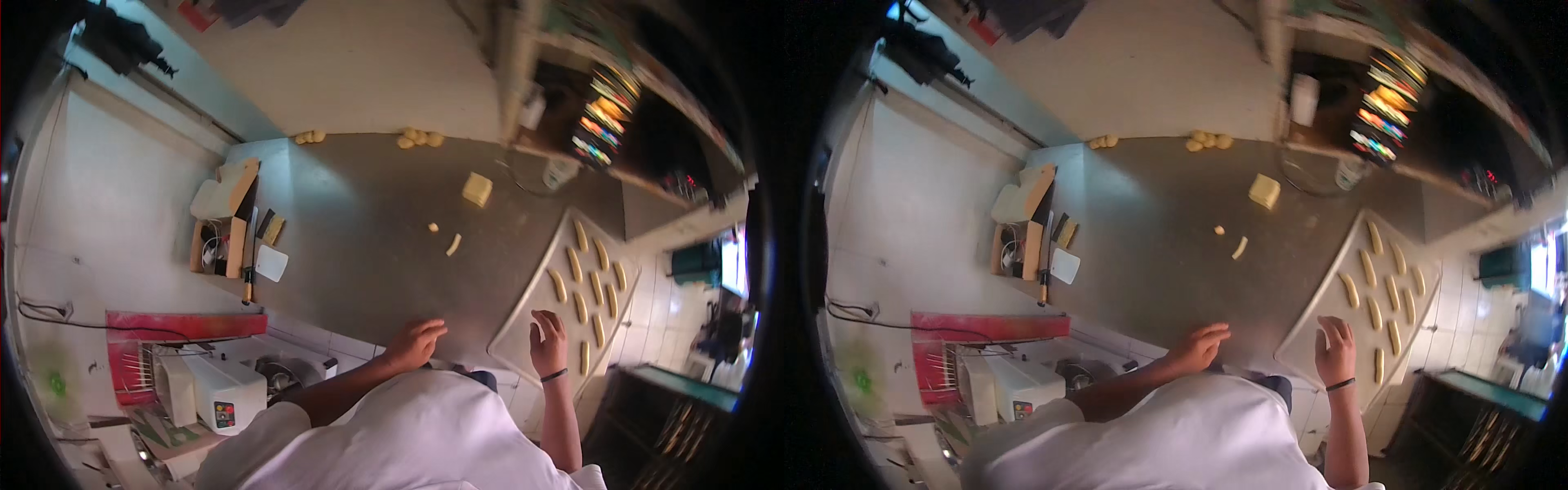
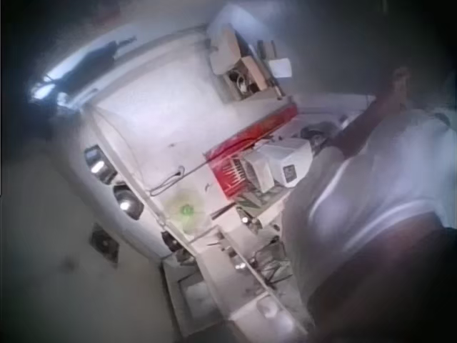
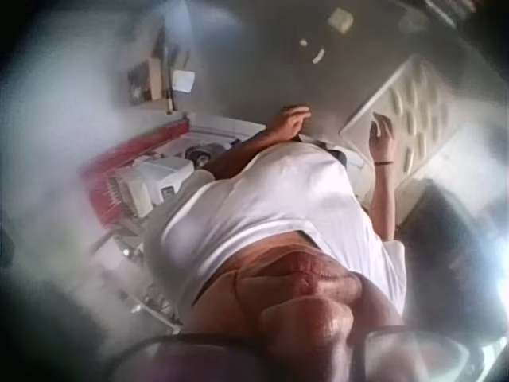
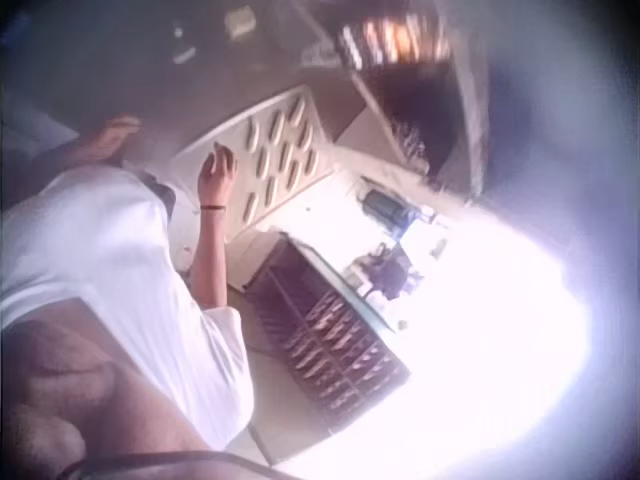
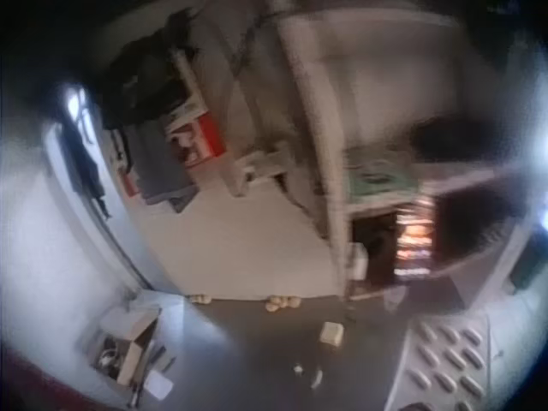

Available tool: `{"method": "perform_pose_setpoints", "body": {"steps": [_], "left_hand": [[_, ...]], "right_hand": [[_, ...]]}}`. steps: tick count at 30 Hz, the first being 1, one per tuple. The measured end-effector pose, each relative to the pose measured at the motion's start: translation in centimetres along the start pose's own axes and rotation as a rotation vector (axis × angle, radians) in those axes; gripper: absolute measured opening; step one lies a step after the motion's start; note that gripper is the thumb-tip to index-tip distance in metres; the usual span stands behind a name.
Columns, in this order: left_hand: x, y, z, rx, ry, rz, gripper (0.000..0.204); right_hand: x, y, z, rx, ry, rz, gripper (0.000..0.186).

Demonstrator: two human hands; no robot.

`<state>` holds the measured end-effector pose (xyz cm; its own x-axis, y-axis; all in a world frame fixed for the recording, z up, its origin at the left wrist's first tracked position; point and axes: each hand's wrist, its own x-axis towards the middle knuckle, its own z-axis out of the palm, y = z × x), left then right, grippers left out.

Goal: The person places a tray of dough rolls into a rack, then shapes dough portions into rolls on a worktable, places them on a tray, cuts cheese into strips using a scraper, and puts the strips into a bowl.

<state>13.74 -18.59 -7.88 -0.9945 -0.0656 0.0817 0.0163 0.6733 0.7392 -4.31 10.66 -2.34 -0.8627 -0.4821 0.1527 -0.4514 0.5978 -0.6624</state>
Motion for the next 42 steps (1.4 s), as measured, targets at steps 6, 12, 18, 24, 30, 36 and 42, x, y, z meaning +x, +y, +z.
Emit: {"method": "perform_pose_setpoints", "body": {"steps": [6, 12, 18, 24, 30, 36, 42], "left_hand": [[2.0, -6.6, -7.4, -0.101, 0.216, -0.102, 0.029], [7.1, -19.1, -14.6, -0.084, 0.367, -0.193, 0.031], [17.3, -31.2, -27.0, 0.276, 0.569, -0.228, 0.030], [27.0, -38.9, -34.6, 0.195, 0.800, -0.298, 0.039], [29.7, -41.4, -33.4, 0.213, 0.867, -0.277, 0.039], [29.2, -42.0, -33.0, 0.182, 0.896, -0.276, 0.036], [28.7, -43.0, -33.7, 0.364, 0.870, -0.325, 0.030]], "right_hand": [[15.0, -7.3, 9.1, -0.088, -0.092, -0.106, 0.032], [27.4, -13.1, 22.0, -0.192, -0.183, -0.331, 0.039], [38.0, -18.7, 32.8, -0.220, -0.334, -0.369, 0.043], [46.5, -30.0, 44.0, -0.247, -0.351, -0.433, 0.044], [50.8, -31.3, 51.8, -0.308, -0.243, -0.460, 0.036], [48.3, -29.8, 45.8, 0.111, -0.386, -0.181, 0.022], [24.2, -19.8, 28.7, 0.688, -0.498, 0.356, 0.022]]}}
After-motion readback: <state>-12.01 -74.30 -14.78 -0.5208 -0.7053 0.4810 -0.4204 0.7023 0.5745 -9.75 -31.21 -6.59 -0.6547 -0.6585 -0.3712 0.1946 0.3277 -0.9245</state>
